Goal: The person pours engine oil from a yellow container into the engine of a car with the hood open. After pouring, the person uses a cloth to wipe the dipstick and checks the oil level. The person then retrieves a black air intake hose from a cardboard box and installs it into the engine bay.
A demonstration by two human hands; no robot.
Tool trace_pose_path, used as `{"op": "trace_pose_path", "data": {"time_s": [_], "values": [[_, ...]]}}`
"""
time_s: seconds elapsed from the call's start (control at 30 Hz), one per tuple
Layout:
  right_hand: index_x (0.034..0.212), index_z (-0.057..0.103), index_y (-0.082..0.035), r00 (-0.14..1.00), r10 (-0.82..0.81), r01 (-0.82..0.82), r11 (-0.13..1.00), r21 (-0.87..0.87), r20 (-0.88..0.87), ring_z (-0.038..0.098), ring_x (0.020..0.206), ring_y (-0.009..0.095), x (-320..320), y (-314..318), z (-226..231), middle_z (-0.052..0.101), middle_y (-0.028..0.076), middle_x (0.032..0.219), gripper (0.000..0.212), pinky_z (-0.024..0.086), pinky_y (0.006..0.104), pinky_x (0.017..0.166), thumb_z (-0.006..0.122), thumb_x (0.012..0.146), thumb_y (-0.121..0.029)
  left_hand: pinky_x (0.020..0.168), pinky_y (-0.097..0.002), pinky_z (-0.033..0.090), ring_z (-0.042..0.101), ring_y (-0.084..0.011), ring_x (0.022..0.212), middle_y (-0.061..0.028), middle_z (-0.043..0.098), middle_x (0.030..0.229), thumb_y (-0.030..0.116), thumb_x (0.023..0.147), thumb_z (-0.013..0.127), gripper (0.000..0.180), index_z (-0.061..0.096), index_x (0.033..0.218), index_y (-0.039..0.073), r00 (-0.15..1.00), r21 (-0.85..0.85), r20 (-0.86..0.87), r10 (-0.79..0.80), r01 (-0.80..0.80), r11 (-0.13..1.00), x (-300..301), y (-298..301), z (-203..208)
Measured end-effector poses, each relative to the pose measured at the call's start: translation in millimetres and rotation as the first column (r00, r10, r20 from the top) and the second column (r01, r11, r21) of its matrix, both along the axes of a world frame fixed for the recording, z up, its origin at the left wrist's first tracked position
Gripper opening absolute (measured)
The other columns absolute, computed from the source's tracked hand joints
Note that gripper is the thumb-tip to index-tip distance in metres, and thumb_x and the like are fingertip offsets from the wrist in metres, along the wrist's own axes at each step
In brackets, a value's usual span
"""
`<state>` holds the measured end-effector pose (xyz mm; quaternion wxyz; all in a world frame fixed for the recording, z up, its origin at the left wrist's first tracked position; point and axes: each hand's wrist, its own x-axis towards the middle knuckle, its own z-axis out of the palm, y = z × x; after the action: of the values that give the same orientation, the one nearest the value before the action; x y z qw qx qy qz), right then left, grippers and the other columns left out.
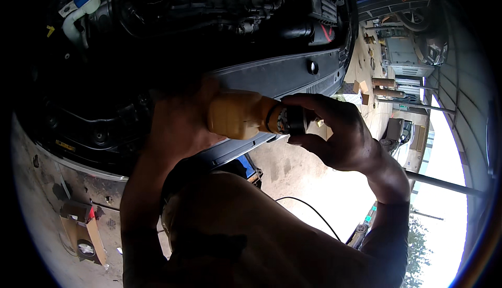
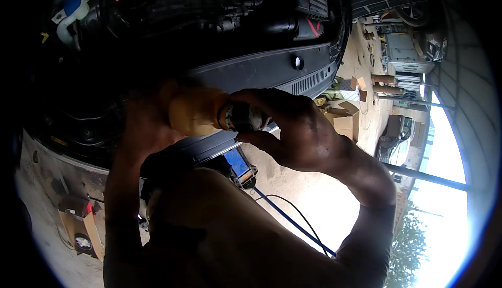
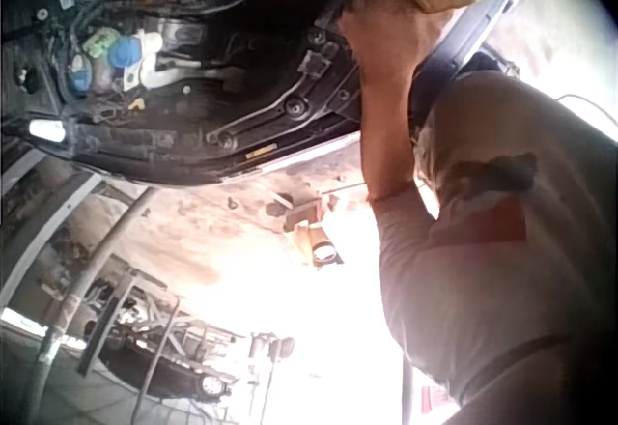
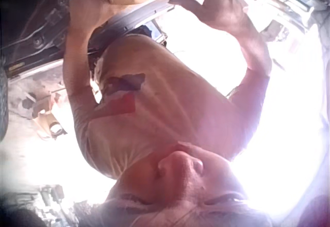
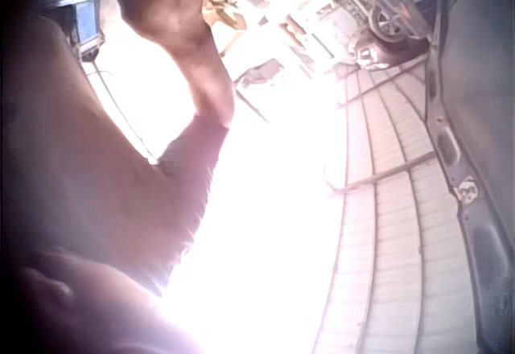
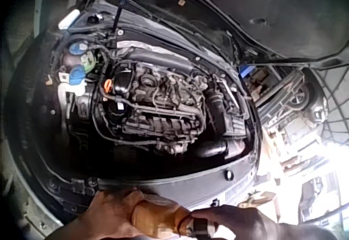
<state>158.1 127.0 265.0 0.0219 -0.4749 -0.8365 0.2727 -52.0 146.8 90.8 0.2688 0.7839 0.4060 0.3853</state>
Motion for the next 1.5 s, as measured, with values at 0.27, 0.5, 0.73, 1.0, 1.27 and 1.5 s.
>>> {"op": "trace_pose_path", "data": {"time_s": [0.27,0.5,0.73,1.0,1.27,1.5], "values": [[0.118,0.047,-0.004,0.234,-0.603,0.409,0.773,-0.485,-0.763,0.057,0.101,0.016,97.8,-17.6,-112.7,0.055,0.009,0.112,0.04,0.048,0.0289,0.09,0.063,0.083,0.007,0.078,-0.0434,0.052,0.065,-0.03,0.091,-0.0109,0.065,0.1,0.04,0.056,0.087,0.071,0.055,0.11,0.009,0.987,-0.098,-0.159,0.001,-0.017,0.995,4.0,-0.7,10.3],[0.115,0.047,-0.004,0.346,-0.709,0.782,0.58,-0.229,-0.615,0.061,0.098,0.019,111.4,-13.6,-217.8,0.061,0.011,0.107,0.04,0.051,0.0303,0.082,0.069,0.081,-0.002,0.076,-0.04,0.054,0.067,-0.0287,0.088,-0.0111,0.067,0.098,0.027,0.049,0.091,0.072,0.056,0.109,0.008,0.985,-0.147,-0.165,-0.056,0.032,0.989,4.5,-1.2,14.8],[0.127,0.048,-0.009,0.69,-0.671,0.713,0.566,0.414,-0.272,0.042,0.12,0.035,104.9,-9.7,-216.4,0.052,0.015,0.125,0.061,0.031,0.0501,0.101,0.075,0.074,-0.023,0.067,-0.037,0.055,0.067,-0.027,0.08,-0.0074,0.064,0.093,0.034,0.051,0.09,0.064,0.057,0.102,0.01,0.997,-0.066,-0.072,-0.038,0.033,0.997,7.7,-5.9,13.4],[0.112,0.06,-0.003,0.851,-0.261,0.263,0.963,-0.06,-0.455,0.064,0.062,0.021,37.5,-23.7,-28.0,0.065,0.009,0.068,0.034,0.052,0.0323,0.063,0.069,0.08,-0.012,0.065,-0.0405,0.054,0.067,-0.0302,0.078,-0.0088,0.067,0.087,0.036,0.054,0.088,0.063,0.054,0.101,0.011,0.994,-0.027,-0.112,0.019,-0.022,0.999,9.2,-13.0,12.6],[0.099,0.059,-0.004,0.97,0.019,0.058,0.949,0.309,-0.243,0.062,0.064,0.032,24.7,-11.7,-24.5,0.065,0.011,0.072,0.03,0.051,0.0378,0.06,0.069,0.074,-0.017,0.067,-0.043,0.053,0.066,-0.0333,0.08,-0.0108,0.066,0.085,0.042,0.054,0.088,0.064,0.052,0.094,0.009,0.986,-0.092,-0.16,0.042,-0.057,0.994,12.8,-14.1,19.9],[0.097,0.059,-0.004,0.992,0.096,-0.065,0.948,0.312,-0.085,0.065,0.068,0.029,18.3,4.0,-18.3,0.064,0.013,0.07,0.032,0.05,0.0378,0.059,0.072,0.071,-0.018,0.066,-0.0443,0.052,0.065,-0.0351,0.079,-0.0125,0.066,0.085,0.043,0.053,0.088,0.065,0.049,0.092,0.008,0.981,-0.068,-0.19,0.043,-0.057,0.996,11.0,-13.8,20.9]]}}
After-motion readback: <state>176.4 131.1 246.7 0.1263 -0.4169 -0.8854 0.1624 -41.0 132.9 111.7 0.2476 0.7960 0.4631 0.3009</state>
